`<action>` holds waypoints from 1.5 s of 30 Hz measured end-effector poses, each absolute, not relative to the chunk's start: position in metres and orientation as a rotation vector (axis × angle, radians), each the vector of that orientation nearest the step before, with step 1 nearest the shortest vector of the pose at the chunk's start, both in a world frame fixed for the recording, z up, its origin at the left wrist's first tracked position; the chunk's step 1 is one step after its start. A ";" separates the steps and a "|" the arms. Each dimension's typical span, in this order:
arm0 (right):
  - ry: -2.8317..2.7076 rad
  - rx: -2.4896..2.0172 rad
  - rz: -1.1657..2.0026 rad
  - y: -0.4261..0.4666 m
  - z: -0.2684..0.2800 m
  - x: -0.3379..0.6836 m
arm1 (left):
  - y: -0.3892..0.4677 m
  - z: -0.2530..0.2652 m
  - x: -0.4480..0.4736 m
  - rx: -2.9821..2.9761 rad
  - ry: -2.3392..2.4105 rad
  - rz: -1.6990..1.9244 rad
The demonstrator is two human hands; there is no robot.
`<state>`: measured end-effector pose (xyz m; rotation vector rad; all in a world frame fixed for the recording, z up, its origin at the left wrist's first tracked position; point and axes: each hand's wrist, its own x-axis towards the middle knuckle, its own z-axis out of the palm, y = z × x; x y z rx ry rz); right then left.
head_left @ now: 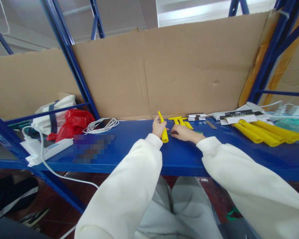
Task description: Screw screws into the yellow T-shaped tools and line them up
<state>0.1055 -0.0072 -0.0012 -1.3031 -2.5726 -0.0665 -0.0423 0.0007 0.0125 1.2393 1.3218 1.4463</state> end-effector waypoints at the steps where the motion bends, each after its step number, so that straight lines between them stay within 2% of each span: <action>1: -2.577 -1.316 -0.069 -0.007 0.000 0.103 | 0.001 0.012 -0.042 1.237 1.322 1.449; 10: -2.600 -1.419 -0.092 -0.011 0.008 0.084 | 0.007 0.008 -0.042 1.225 1.319 1.496; 29: -2.277 -1.466 0.020 0.005 0.003 0.093 | 0.008 0.008 -0.045 1.220 1.293 1.509; 36: -1.832 -1.922 -0.076 0.025 0.016 0.171 | 0.005 0.011 -0.045 1.207 1.280 1.492; 39: -1.706 -2.165 -0.050 0.028 0.008 0.208 | 0.003 0.012 -0.044 1.202 1.269 1.491; 45: -1.616 -2.330 -0.156 0.038 -0.014 0.238 | 0.004 0.010 -0.045 1.212 1.251 1.496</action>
